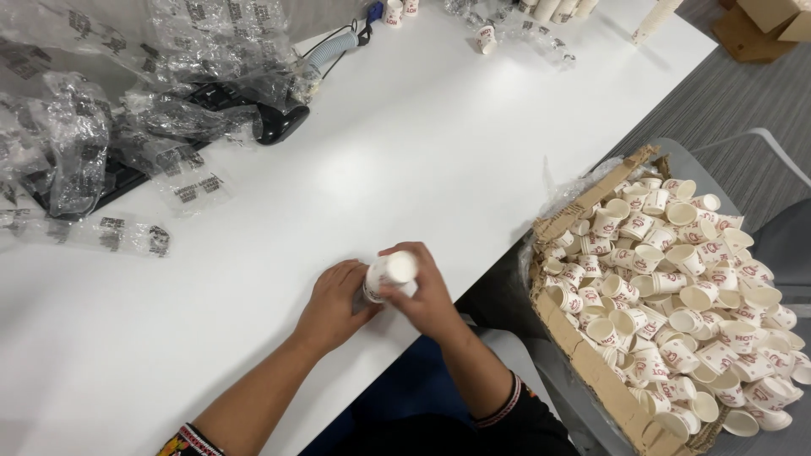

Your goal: Stacking small paper cups and sealing them into plastic sleeves.

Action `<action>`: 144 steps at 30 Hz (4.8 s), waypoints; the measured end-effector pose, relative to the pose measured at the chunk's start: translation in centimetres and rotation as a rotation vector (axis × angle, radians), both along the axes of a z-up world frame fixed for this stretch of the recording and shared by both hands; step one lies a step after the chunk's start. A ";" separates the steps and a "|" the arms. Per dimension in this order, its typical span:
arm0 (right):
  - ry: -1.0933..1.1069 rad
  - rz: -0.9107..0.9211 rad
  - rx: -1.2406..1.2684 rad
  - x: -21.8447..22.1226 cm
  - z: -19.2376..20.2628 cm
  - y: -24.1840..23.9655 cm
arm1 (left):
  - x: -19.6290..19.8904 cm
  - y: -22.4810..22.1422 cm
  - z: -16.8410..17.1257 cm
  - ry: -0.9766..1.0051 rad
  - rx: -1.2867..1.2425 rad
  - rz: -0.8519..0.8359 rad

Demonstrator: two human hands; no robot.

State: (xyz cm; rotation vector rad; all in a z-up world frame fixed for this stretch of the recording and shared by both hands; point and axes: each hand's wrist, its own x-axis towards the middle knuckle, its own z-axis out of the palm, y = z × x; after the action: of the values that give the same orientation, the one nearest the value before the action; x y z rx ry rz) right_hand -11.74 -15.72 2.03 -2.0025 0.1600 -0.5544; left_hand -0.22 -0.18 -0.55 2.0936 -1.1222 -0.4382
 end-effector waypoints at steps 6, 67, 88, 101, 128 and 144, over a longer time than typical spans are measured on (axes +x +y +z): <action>0.309 -0.059 -0.212 0.9 -2.6 1.1 | 0.6 0.0 -0.3 0.040 -0.041 0.016; -0.501 -0.026 -1.051 1.2 -2.6 2.4 | 0.3 -0.2 -2.7 -0.065 -0.053 -0.021; 0.854 -0.887 -0.281 -14.6 -16.7 -31.2 | 0.0 0.2 0.2 -0.013 0.039 -0.001; -0.398 -0.538 0.328 -5.3 0.7 -9.8 | 0.2 0.1 0.0 -0.055 -0.024 0.015; 0.342 -0.089 -0.370 0.6 2.9 1.7 | 0.7 0.1 -1.4 -0.084 -0.073 -0.006; -0.020 -1.546 -0.787 -34.3 4.0 -28.8 | 0.9 0.6 -2.0 -0.124 -0.053 -0.017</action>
State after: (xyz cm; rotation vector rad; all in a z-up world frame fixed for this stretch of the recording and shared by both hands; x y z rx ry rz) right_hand -46.01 -44.56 6.08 -2.2567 1.7759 -1.7729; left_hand 0.69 0.44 -2.59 2.0895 -1.2110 -0.2866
